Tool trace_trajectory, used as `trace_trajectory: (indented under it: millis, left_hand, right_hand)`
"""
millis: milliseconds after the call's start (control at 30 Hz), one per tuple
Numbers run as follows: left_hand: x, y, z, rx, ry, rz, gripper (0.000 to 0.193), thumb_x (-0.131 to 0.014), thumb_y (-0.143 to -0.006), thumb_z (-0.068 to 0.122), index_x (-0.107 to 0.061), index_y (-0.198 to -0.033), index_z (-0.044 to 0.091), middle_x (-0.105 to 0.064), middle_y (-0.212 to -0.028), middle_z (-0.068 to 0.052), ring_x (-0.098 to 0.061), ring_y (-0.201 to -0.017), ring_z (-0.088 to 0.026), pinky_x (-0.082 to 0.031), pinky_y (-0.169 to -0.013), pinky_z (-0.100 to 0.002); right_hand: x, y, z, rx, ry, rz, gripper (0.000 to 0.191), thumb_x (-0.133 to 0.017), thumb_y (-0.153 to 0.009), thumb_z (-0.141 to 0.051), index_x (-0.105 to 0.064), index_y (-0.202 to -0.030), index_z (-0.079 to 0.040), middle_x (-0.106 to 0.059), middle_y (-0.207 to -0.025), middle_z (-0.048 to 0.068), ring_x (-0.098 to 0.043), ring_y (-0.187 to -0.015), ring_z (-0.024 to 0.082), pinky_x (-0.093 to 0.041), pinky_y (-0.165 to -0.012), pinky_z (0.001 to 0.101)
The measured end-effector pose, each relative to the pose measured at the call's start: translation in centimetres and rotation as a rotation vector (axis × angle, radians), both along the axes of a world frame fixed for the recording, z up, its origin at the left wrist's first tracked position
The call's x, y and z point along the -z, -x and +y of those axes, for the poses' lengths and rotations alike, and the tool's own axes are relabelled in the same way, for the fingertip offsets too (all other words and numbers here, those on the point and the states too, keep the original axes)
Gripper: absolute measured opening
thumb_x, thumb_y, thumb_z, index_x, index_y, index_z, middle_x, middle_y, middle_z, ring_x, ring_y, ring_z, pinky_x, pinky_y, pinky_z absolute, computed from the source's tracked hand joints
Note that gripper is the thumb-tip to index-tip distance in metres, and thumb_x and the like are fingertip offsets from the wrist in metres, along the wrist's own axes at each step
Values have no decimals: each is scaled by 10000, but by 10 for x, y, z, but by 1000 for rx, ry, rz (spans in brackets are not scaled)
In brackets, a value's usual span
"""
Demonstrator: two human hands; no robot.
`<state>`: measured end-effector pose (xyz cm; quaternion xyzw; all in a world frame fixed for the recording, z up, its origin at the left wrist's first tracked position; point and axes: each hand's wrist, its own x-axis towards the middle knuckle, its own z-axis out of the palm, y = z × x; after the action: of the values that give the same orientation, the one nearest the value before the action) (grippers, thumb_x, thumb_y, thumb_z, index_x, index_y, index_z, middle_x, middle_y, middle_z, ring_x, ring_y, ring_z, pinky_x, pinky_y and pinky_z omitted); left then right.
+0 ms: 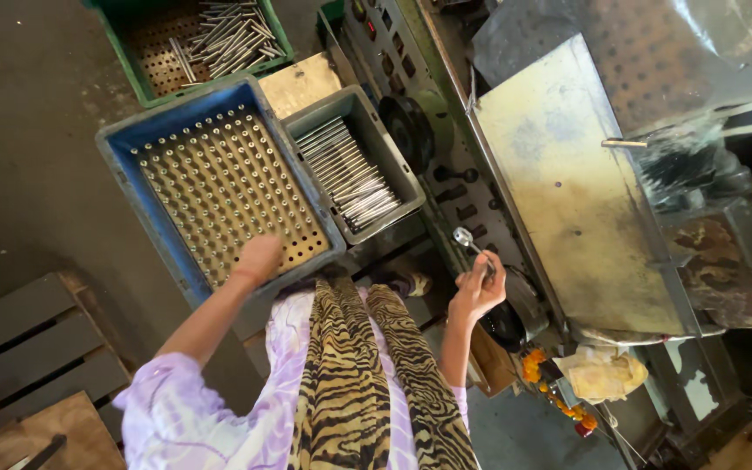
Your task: The person repeatedly picks up metal rods from a tray, places each rod into a grinding machine, and operates a lever to grind the rod. After each grind, the person removes the rod and places it into a separate tray. The cycle continues with multiple rods.
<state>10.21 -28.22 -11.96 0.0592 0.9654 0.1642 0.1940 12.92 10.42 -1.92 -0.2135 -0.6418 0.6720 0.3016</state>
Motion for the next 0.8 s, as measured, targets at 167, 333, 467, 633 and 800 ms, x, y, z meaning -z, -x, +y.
trace_trajectory:
  millis: [167, 333, 467, 633, 800]
  left_hand:
    - [11, -41, -21, -9, 307, 8, 167, -630, -884, 157, -797, -895, 147, -774, -939, -117, -769, -893, -309, -612, -685, -436]
    - [15, -32, -16, -89, 300, -45, 180, -624, -876, 155, -795, -819, 150, -769, -888, -123, -767, -862, -307, -609, -659, -439]
    - [15, -44, -30, -47, 219, 199, 146, -639, -810, 115, -774, -758, 127, -744, -832, -137, -752, -792, -340, -601, -625, -461]
    - [-3, -45, -58, -32, 172, 259, 119, -662, -803, 178, -733, -740, 106, -715, -780, -136, -727, -776, -328, -578, -688, -454]
    - [-66, -1, -57, -365, -475, 42, 282, -648, -970, 337, -730, -919, 72, -676, -727, -105, -623, -667, -305, -493, -592, -423]
  right_hand:
    - [1, -6, -6, -58, -40, -30, 237, -724, -1008, -181, -675, -1131, 16, -551, -709, -17, -437, -528, 48, -349, -474, 229]
    - [-4, -5, -14, -103, -193, -64, 243, -713, -1016, -186, -683, -1134, 25, -557, -706, -18, -461, -544, 45, -354, -490, 223]
    - [-3, -9, -18, -126, -228, -82, 229, -713, -1017, -176, -700, -1128, 24, -546, -685, -30, -452, -546, 37, -355, -500, 221]
    - [4, -9, -22, -151, -197, -87, 218, -725, -998, -163, -706, -1119, 17, -539, -689, -40, -439, -543, 34, -338, -488, 220]
    - [-1, 2, -32, -176, -156, -92, 210, -741, -980, -167, -713, -1104, 0, -522, -683, -42, -438, -537, 35, -324, -478, 225]
